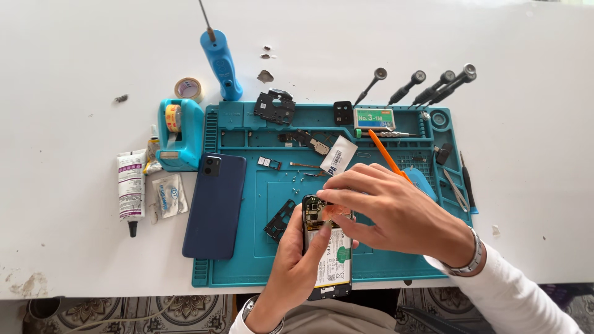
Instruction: The person works on a disassembled smartphone at a repair bench, holding the phone body with the battery exposed and manipulating the internal midframe and components by hand. They later use a thin metal tool to pry along the edge of the phone assembly.
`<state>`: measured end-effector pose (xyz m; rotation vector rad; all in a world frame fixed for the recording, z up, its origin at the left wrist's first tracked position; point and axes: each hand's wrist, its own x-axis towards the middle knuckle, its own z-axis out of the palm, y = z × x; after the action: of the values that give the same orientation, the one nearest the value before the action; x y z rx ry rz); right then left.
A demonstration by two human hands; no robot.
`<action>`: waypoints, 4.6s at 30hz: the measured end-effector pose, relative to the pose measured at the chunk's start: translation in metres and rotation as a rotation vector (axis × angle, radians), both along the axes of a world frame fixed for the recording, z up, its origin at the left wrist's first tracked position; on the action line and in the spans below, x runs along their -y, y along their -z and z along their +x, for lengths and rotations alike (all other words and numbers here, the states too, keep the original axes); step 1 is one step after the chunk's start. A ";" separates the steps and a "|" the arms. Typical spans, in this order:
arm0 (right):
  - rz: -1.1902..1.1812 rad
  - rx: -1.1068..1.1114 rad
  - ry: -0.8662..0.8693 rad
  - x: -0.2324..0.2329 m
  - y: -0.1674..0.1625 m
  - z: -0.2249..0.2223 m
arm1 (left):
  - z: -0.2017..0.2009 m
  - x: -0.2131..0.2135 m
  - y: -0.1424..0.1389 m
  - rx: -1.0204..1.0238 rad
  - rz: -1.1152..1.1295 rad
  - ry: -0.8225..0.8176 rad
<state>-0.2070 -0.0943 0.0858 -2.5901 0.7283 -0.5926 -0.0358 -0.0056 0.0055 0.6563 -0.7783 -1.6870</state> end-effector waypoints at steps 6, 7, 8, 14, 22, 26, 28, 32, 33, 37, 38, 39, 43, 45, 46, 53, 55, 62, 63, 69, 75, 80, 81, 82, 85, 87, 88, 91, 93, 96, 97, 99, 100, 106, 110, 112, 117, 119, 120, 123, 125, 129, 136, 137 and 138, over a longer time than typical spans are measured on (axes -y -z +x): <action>-0.012 0.015 -0.026 0.004 0.000 0.007 | 0.000 -0.001 0.004 0.077 0.004 -0.031; -0.018 0.023 -0.025 0.004 0.002 0.008 | 0.000 -0.001 0.004 0.109 -0.006 -0.038; -0.022 0.031 -0.022 0.005 0.003 0.009 | 0.000 -0.001 0.004 0.140 -0.015 -0.043; -0.036 0.053 -0.029 0.007 0.011 0.009 | 0.001 0.001 0.006 0.223 -0.037 -0.051; 0.228 0.136 0.041 0.010 0.015 0.007 | -0.001 0.004 0.003 0.120 0.057 0.040; 0.229 0.159 0.069 0.011 0.018 0.004 | -0.001 0.006 0.001 0.116 0.043 0.049; 0.316 0.279 0.112 0.012 0.022 0.001 | -0.002 0.005 0.001 0.108 0.053 0.049; 0.564 0.524 0.320 0.022 0.029 -0.006 | -0.002 0.005 0.003 0.123 0.008 0.034; 0.626 0.521 0.397 0.025 0.030 -0.008 | -0.002 0.004 0.003 0.128 -0.019 0.026; 1.095 0.756 0.238 0.039 0.033 -0.017 | -0.001 0.005 0.002 0.084 0.029 0.028; 1.263 0.873 0.068 0.040 0.033 -0.019 | -0.001 0.005 0.002 0.072 0.035 0.026; 1.281 0.778 0.145 0.041 0.032 -0.021 | -0.001 0.006 0.002 0.060 0.040 0.023; 1.185 0.531 0.224 0.037 0.030 -0.024 | 0.000 0.006 0.003 0.023 0.067 0.029; 1.003 0.455 0.183 0.033 0.029 -0.022 | 0.000 0.006 0.004 0.028 0.070 0.030; 0.883 0.407 0.182 0.032 0.028 -0.022 | 0.001 0.005 0.005 0.020 0.069 0.029; 0.233 0.150 0.066 0.019 0.024 -0.010 | 0.000 0.006 0.010 -0.002 0.057 0.051; 0.255 0.144 0.040 0.015 0.024 -0.007 | 0.000 0.006 0.010 -0.005 0.063 0.051; -0.008 0.135 -0.011 0.010 0.029 -0.006 | 0.001 0.004 0.012 -0.008 0.072 0.033; -0.030 0.134 -0.023 0.009 0.031 -0.006 | 0.001 0.004 0.012 -0.008 0.070 0.029; -0.064 0.147 -0.045 0.006 0.045 0.001 | 0.001 0.002 0.016 0.067 0.047 -0.028; -0.177 0.128 -0.015 0.002 0.042 0.004 | 0.003 0.004 0.014 0.097 0.052 -0.044; -0.297 0.034 -0.050 -0.002 0.037 0.004 | 0.004 0.004 0.013 0.090 0.059 -0.060; -0.316 0.019 -0.046 -0.003 0.036 0.004 | 0.004 0.004 0.014 0.089 0.048 -0.064; -0.335 0.004 -0.045 -0.005 0.036 0.004 | 0.004 0.003 0.014 0.099 0.042 -0.072; -0.391 -0.023 -0.047 -0.008 0.037 0.004 | 0.004 0.004 0.017 0.102 0.034 -0.085; -0.416 -0.029 -0.045 -0.010 0.038 0.004 | 0.003 0.004 0.018 0.066 0.055 -0.076; -0.424 -0.029 -0.043 -0.011 0.038 0.005 | 0.003 0.004 0.018 0.062 0.063 -0.071; -0.434 -0.041 -0.043 -0.012 0.038 0.006 | 0.004 0.004 0.019 0.053 0.078 -0.063; -0.438 -0.041 -0.045 -0.012 0.037 0.007 | 0.004 0.004 0.019 0.053 0.075 -0.062; -0.443 -0.039 -0.053 -0.012 0.034 0.007 | 0.004 0.003 0.020 0.040 0.078 -0.060; -0.442 -0.049 -0.056 -0.012 0.033 0.007 | 0.004 0.003 0.021 0.052 0.070 -0.062; -0.442 -0.056 -0.057 -0.012 0.032 0.008 | 0.005 0.003 0.021 0.077 0.055 -0.068; -0.443 -0.053 -0.055 -0.012 0.032 0.008 | 0.005 0.003 0.021 0.072 0.057 -0.068; -0.449 -0.041 -0.052 -0.012 0.033 0.009 | 0.004 0.003 0.020 0.056 0.066 -0.072; -0.473 -0.034 -0.062 -0.012 0.035 0.008 | 0.006 0.002 0.021 0.061 0.053 -0.061; -0.476 -0.042 -0.065 -0.012 0.035 0.008 | 0.006 0.002 0.021 0.068 0.046 -0.060; -0.474 -0.046 -0.072 -0.012 0.036 0.008 | 0.005 0.002 0.021 0.074 0.038 -0.066; -0.472 -0.047 -0.060 -0.013 0.038 0.008 | 0.006 0.002 0.021 0.080 0.051 -0.063; -0.474 -0.047 -0.060 -0.013 0.038 0.009 | 0.007 0.002 0.021 0.084 0.056 -0.061; -0.477 -0.054 -0.061 -0.013 0.040 0.009 | 0.007 0.002 0.021 0.124 0.039 -0.070; -0.476 -0.063 -0.067 -0.013 0.041 0.009 | 0.006 0.002 0.021 0.122 0.042 -0.075; -0.463 -0.080 -0.068 -0.012 0.040 0.007 | 0.005 0.003 0.020 0.129 0.066 -0.080; -0.383 -0.154 -0.078 -0.009 0.035 0.011 | 0.004 0.004 0.022 0.090 0.051 -0.097; -0.366 -0.164 -0.082 -0.009 0.034 0.011 | 0.004 0.004 0.022 0.082 0.052 -0.102; -0.340 -0.167 -0.083 -0.009 0.033 0.011 | 0.004 0.003 0.023 0.074 0.055 -0.108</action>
<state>-0.1956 -0.0856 0.0526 -2.9974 0.6105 -0.5168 -0.0316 -0.0091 -0.0173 0.7890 -0.7372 -1.5978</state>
